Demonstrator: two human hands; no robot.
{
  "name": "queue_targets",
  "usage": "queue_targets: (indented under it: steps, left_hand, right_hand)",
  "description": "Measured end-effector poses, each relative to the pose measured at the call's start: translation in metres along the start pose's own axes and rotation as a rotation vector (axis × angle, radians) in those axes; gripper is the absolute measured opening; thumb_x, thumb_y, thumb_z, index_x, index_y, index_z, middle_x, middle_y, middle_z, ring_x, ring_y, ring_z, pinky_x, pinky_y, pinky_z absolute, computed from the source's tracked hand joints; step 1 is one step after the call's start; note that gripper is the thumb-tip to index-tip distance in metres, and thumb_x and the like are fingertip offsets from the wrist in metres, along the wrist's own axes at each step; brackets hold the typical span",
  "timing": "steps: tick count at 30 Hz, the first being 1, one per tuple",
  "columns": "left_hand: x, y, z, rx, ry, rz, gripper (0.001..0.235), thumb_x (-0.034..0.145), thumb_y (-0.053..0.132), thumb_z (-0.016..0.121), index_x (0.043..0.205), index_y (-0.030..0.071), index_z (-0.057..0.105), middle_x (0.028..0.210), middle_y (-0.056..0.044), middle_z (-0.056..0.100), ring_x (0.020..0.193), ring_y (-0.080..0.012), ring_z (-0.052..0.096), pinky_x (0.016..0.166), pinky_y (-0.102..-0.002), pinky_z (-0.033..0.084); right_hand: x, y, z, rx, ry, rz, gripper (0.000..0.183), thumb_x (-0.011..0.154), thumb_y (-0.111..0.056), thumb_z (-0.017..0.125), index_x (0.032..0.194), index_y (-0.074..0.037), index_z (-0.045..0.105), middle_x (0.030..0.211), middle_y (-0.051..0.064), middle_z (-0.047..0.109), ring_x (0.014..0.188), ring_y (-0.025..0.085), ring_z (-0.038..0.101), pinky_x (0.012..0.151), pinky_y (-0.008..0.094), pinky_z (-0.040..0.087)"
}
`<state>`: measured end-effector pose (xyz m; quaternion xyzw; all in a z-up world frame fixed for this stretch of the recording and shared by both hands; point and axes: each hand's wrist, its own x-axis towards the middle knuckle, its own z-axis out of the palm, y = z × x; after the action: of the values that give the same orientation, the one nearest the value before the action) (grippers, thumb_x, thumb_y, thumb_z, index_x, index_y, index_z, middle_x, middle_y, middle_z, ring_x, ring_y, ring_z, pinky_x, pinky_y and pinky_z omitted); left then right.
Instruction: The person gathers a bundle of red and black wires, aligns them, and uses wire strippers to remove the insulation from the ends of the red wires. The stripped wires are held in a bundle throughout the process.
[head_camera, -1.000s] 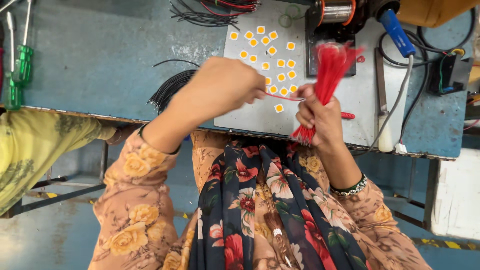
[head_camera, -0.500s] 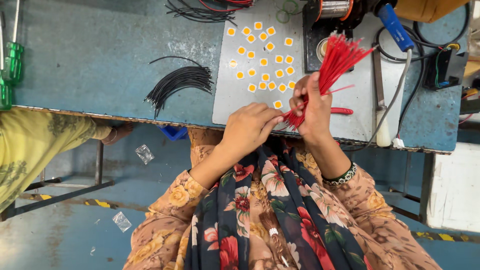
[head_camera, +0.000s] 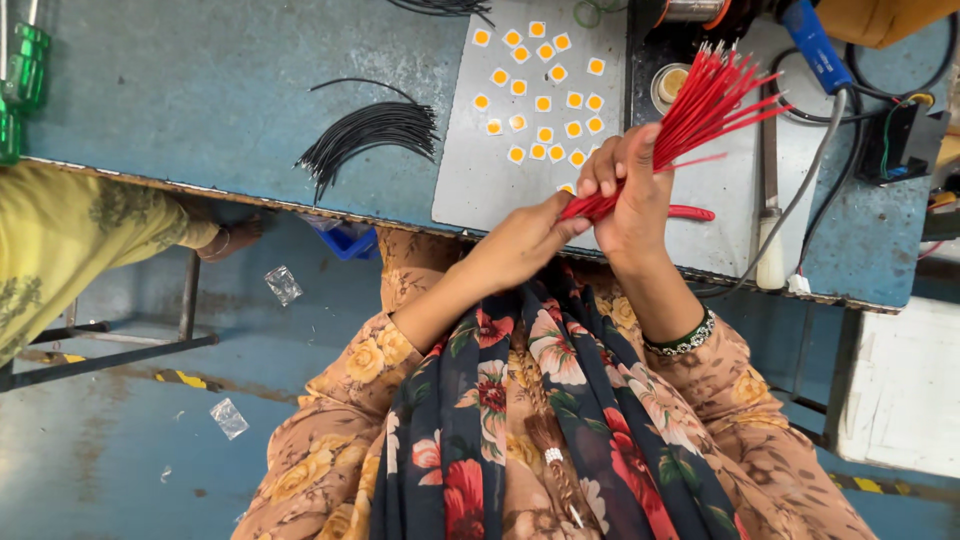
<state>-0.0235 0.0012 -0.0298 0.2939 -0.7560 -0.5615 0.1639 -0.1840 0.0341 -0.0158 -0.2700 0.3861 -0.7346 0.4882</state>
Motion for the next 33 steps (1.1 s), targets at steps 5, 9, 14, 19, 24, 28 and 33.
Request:
queue_targets:
  steps: [5,9,14,19,24,28,33]
  left_hand:
    - [0.002,-0.015,-0.006,-0.118,-0.027,0.026,0.034,0.103,0.032,0.059,0.12,0.003,0.059,0.082,-0.013,0.067,0.075,-0.0269,0.069,0.07,-0.04,0.054]
    - [-0.004,-0.022,-0.021,-0.517,-0.095,0.038,0.05,0.1,0.031,0.065,0.139,0.002,0.055,0.115,-0.011,0.065,0.101,-0.0214,0.061,0.092,-0.035,0.049]
    - [0.003,-0.029,-0.005,-1.737,0.078,-0.021,0.064,0.103,0.049,0.038,0.144,0.0,0.047,0.139,-0.012,0.062,0.127,-0.0218,0.06,0.108,-0.039,0.043]
    - [0.02,-0.042,0.026,-2.013,-0.188,0.397,0.058,0.125,0.04,0.031,0.163,-0.001,0.044,0.149,-0.012,0.059,0.127,-0.0225,0.057,0.124,-0.039,0.04]
    - [0.022,-0.036,0.028,-2.021,0.026,0.099,0.057,0.118,0.042,0.031,0.159,0.002,0.042,0.15,-0.01,0.053,0.135,-0.022,0.053,0.121,-0.04,0.039]
    - [0.023,-0.022,0.021,-1.959,0.052,0.103,0.059,0.114,0.042,0.029,0.156,0.002,0.04,0.161,-0.012,0.044,0.145,-0.027,0.046,0.121,-0.04,0.039]
    - [0.03,-0.024,0.019,-1.813,-0.018,0.188,0.064,0.116,0.047,0.03,0.157,0.0,0.041,0.165,-0.014,0.04,0.148,-0.0295,0.043,0.119,-0.04,0.04]
  right_hand:
    - [-0.003,-0.006,0.007,0.096,-0.112,0.077,0.047,0.109,-0.034,0.064,0.076,-0.014,0.037,0.063,0.0,0.034,0.058,0.013,0.038,0.059,0.032,0.035]
    - [-0.001,-0.014,0.019,0.152,-0.091,0.031,0.046,0.11,-0.024,0.06,0.072,-0.015,0.034,0.057,-0.002,0.028,0.049,0.01,0.027,0.05,0.03,0.027]
    - [-0.008,-0.013,0.04,0.084,-0.215,-0.023,0.042,0.109,-0.022,0.061,0.075,-0.012,0.038,0.059,0.0,0.034,0.048,0.011,0.031,0.05,0.03,0.029]
    - [-0.011,-0.007,0.053,-0.145,-0.268,-0.16,0.024,0.107,-0.013,0.066,0.09,-0.002,0.052,0.076,0.008,0.052,0.063,0.019,0.052,0.066,0.032,0.046]
    - [-0.007,-0.003,0.047,-0.072,-0.314,-0.214,0.023,0.108,-0.014,0.067,0.094,-0.004,0.053,0.078,0.009,0.054,0.073,0.022,0.059,0.078,0.036,0.052]
    - [-0.009,0.002,0.04,-0.03,-0.288,-0.138,0.025,0.106,-0.017,0.066,0.09,-0.004,0.053,0.066,0.003,0.045,0.052,0.013,0.046,0.056,0.029,0.042]
    - [-0.01,0.001,0.034,0.025,-0.305,-0.075,0.034,0.109,-0.015,0.066,0.082,-0.008,0.047,0.057,0.0,0.041,0.046,0.008,0.038,0.048,0.025,0.035]
